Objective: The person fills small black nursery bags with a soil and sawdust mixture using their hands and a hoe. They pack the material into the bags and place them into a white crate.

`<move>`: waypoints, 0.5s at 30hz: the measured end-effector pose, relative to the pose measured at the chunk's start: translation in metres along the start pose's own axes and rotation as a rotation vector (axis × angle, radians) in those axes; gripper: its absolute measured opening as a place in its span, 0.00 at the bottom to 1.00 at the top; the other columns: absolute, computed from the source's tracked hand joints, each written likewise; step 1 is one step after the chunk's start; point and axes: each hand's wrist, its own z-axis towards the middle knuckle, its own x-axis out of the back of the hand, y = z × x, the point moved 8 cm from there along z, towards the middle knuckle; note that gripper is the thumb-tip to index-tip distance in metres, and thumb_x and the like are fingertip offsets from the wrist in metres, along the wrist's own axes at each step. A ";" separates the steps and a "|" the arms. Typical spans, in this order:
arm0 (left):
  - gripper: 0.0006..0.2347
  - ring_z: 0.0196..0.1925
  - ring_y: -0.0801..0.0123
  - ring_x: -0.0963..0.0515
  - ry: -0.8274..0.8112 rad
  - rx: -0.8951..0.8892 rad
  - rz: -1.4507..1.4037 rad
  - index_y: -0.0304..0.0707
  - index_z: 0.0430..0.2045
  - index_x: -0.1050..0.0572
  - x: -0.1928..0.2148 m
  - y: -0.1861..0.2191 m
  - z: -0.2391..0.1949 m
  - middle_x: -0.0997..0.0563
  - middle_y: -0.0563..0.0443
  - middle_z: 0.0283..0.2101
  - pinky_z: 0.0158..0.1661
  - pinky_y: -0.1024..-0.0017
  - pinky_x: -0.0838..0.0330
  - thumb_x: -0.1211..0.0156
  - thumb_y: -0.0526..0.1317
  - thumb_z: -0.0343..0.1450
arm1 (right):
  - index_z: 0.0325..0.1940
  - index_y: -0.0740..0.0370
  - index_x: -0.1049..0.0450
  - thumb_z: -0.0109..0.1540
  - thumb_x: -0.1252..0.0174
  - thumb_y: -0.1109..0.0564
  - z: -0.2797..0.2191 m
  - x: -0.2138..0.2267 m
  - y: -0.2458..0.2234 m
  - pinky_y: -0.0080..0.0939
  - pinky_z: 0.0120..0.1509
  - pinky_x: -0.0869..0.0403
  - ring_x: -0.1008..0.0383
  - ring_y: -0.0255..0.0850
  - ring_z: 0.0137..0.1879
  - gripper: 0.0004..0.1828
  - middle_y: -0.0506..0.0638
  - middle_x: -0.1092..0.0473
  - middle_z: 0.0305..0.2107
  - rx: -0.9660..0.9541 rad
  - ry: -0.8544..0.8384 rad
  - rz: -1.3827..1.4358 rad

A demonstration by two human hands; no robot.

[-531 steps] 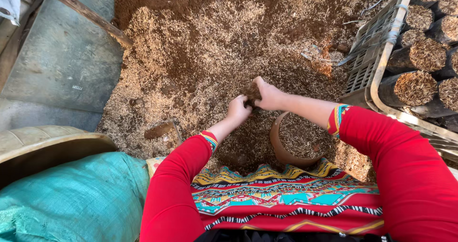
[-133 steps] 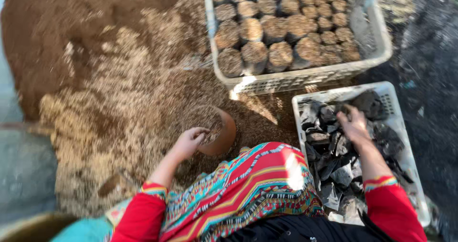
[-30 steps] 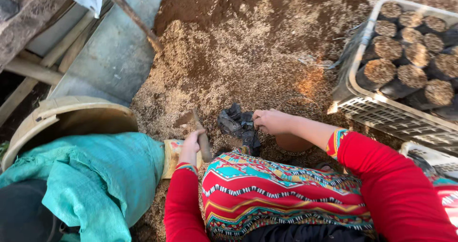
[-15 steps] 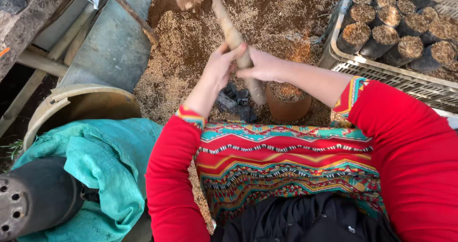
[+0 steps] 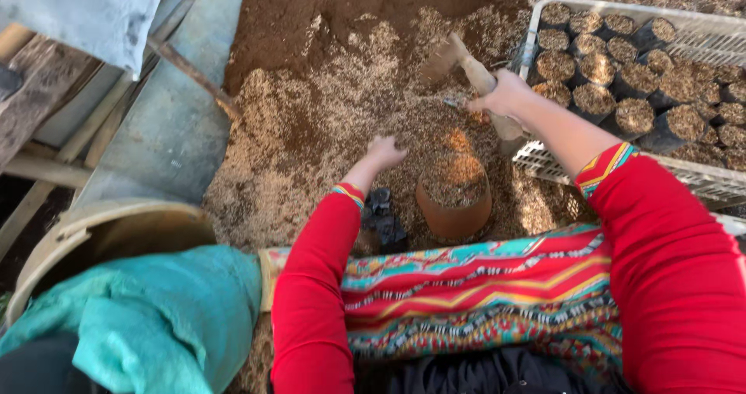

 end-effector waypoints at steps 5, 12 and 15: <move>0.31 0.67 0.40 0.29 0.065 0.239 -0.183 0.31 0.60 0.28 -0.066 -0.082 0.047 0.27 0.27 0.63 0.68 0.55 0.36 0.44 0.60 0.71 | 0.70 0.69 0.38 0.59 0.34 0.54 0.071 -0.052 0.080 0.47 0.48 0.18 0.21 0.51 0.47 0.38 0.63 0.26 0.51 -0.335 -0.068 0.360; 0.35 0.77 0.37 0.56 0.401 0.580 -0.493 0.40 0.70 0.46 -0.111 -0.123 0.055 0.51 0.32 0.76 0.68 0.37 0.58 0.52 0.62 0.71 | 0.75 0.60 0.43 0.62 0.40 0.55 0.179 -0.129 0.147 0.49 0.36 0.20 0.24 0.47 0.36 0.38 0.61 0.28 0.45 -0.236 0.047 0.699; 0.35 0.77 0.32 0.65 0.251 0.774 -0.471 0.48 0.74 0.54 -0.135 -0.138 0.062 0.61 0.32 0.77 0.66 0.29 0.69 0.62 0.64 0.74 | 0.77 0.56 0.45 0.64 0.42 0.55 0.218 -0.153 0.166 0.49 0.32 0.21 0.26 0.45 0.33 0.38 0.59 0.30 0.42 -0.212 0.113 0.826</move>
